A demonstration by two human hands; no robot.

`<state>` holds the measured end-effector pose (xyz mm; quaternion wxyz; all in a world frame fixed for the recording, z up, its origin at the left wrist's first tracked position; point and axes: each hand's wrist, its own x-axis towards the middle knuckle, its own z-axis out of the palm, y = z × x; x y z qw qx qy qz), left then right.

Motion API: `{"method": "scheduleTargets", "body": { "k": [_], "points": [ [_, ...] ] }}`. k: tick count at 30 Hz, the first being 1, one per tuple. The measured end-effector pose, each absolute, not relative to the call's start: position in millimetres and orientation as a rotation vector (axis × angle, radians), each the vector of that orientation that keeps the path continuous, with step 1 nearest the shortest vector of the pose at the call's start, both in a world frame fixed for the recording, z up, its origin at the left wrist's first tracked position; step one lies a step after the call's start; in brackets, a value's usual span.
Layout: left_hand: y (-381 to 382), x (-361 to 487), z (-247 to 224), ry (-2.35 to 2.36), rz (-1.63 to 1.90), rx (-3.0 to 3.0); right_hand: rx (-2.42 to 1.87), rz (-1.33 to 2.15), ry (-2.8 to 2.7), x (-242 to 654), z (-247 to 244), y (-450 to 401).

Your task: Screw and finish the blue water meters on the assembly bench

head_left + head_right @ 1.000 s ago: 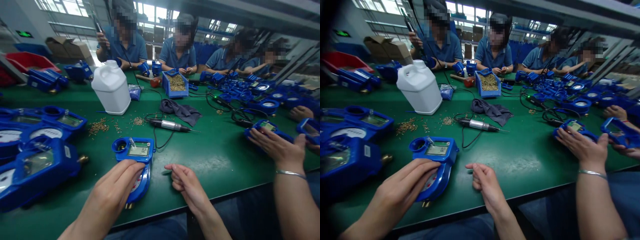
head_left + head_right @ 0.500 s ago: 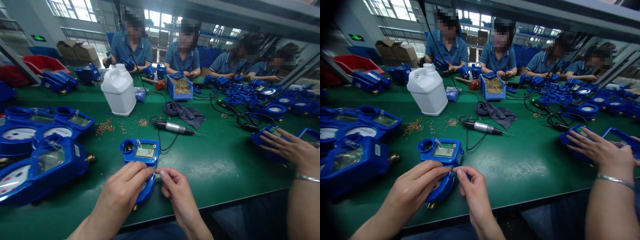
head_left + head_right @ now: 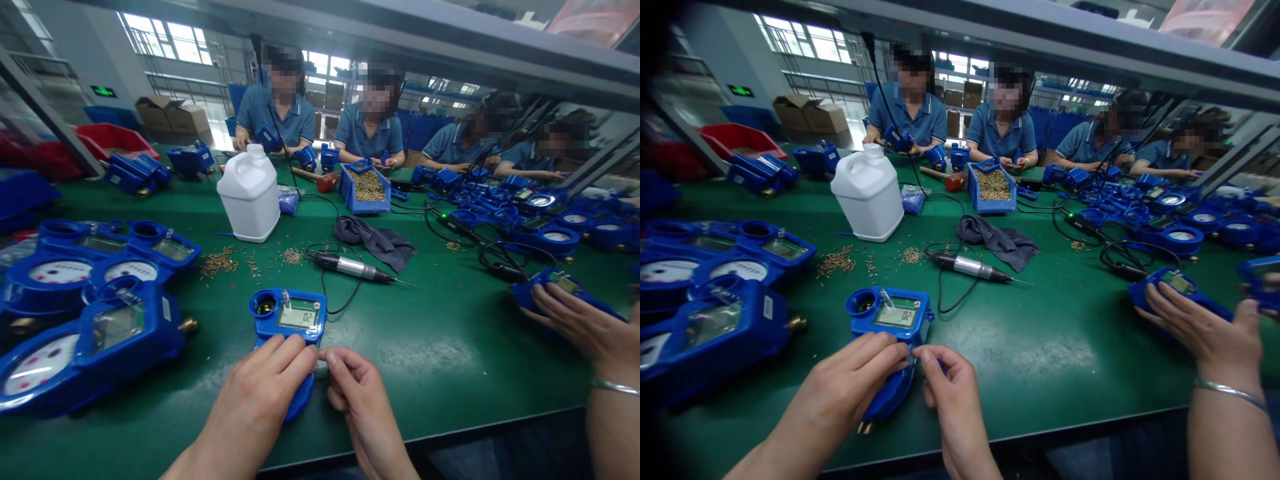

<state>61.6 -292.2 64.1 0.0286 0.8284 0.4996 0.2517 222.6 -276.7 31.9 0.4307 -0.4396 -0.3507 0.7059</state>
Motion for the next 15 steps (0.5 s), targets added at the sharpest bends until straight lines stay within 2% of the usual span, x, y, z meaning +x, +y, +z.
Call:
{"method": "scheduleTargets", "body": {
  "k": [7, 15],
  "points": [
    [-291, 68, 74, 1.58, 0.658, 2.518, -1.083, 1.769, -0.88, 222, 31, -274],
    [-294, 68, 74, 1.567, 0.719, 2.434, -1.075, 1.751, -0.878, 223, 34, -274]
  ]
}}
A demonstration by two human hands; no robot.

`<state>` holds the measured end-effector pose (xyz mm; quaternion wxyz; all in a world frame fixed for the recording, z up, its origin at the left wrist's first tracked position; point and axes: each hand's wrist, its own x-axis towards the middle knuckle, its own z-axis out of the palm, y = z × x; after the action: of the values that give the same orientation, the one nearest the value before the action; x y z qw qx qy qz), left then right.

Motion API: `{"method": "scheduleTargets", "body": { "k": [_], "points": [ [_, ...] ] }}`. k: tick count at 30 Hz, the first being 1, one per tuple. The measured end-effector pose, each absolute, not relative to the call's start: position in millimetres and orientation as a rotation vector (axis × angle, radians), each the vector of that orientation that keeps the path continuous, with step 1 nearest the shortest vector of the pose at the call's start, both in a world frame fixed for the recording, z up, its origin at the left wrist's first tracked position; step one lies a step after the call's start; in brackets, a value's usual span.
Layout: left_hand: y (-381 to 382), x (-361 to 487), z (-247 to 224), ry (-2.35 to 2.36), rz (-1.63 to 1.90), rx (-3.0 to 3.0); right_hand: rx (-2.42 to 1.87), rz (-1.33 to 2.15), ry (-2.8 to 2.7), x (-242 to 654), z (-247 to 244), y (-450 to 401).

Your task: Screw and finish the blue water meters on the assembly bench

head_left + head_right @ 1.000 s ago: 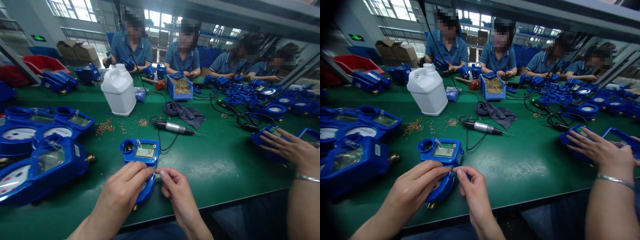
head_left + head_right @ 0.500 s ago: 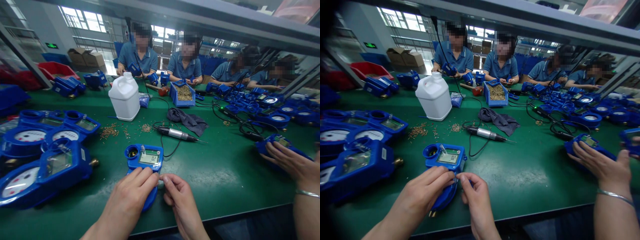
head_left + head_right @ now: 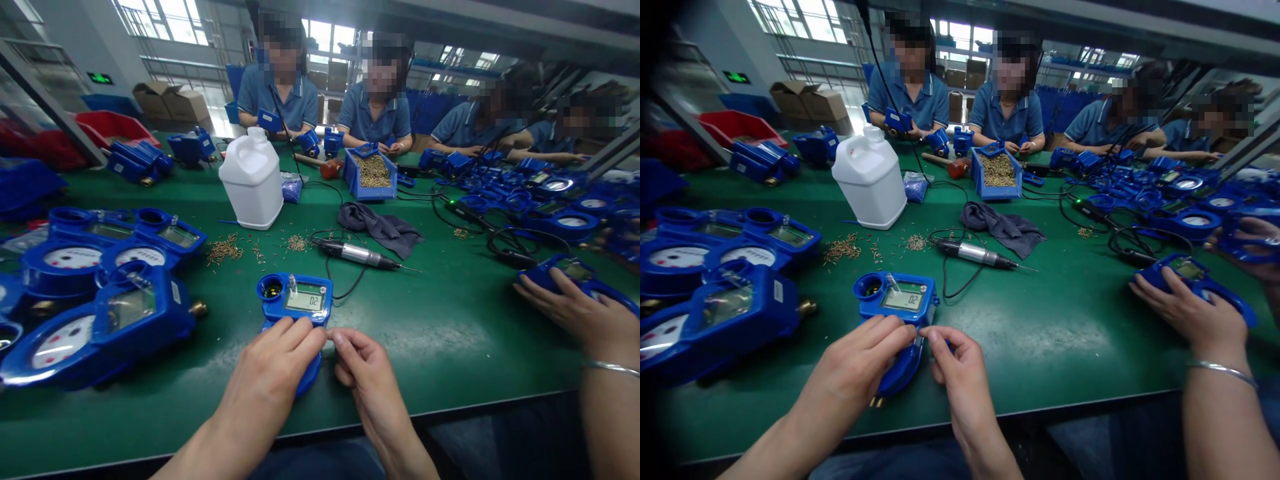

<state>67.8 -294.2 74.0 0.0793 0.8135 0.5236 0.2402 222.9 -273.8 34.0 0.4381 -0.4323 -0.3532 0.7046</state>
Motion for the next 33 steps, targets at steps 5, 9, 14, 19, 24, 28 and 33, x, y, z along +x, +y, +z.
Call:
{"method": "scheduleTargets", "body": {
  "k": [5, 9, 14, 19, 24, 28, 33],
  "points": [
    [-298, 65, 64, 1.595, 1.001, 2.32, -1.074, 1.752, -0.893, 221, 36, -274],
    [-300, 66, 62, 1.642, 1.142, 2.29, -1.137, 1.638, -1.046, 225, 41, -272],
    [-300, 67, 65, 1.607, 1.246, 2.274, -1.127, 1.283, -1.533, 234, 55, -258],
    [-306, 67, 63, 1.559, 1.32, 2.216, -1.021, 0.955, -1.926, 236, 64, -244],
    [-325, 74, 61, 1.902, 1.368, 2.144, -1.008, 0.928, -1.957, 239, 73, -234],
    [-337, 84, 48, 2.097, 1.271, 1.674, -1.238, 1.105, -1.617, 243, 69, -204],
    [-332, 79, 28, 1.91, 1.32, 1.466, -1.251, 1.369, -1.557, 221, 54, -167]
  ]
}}
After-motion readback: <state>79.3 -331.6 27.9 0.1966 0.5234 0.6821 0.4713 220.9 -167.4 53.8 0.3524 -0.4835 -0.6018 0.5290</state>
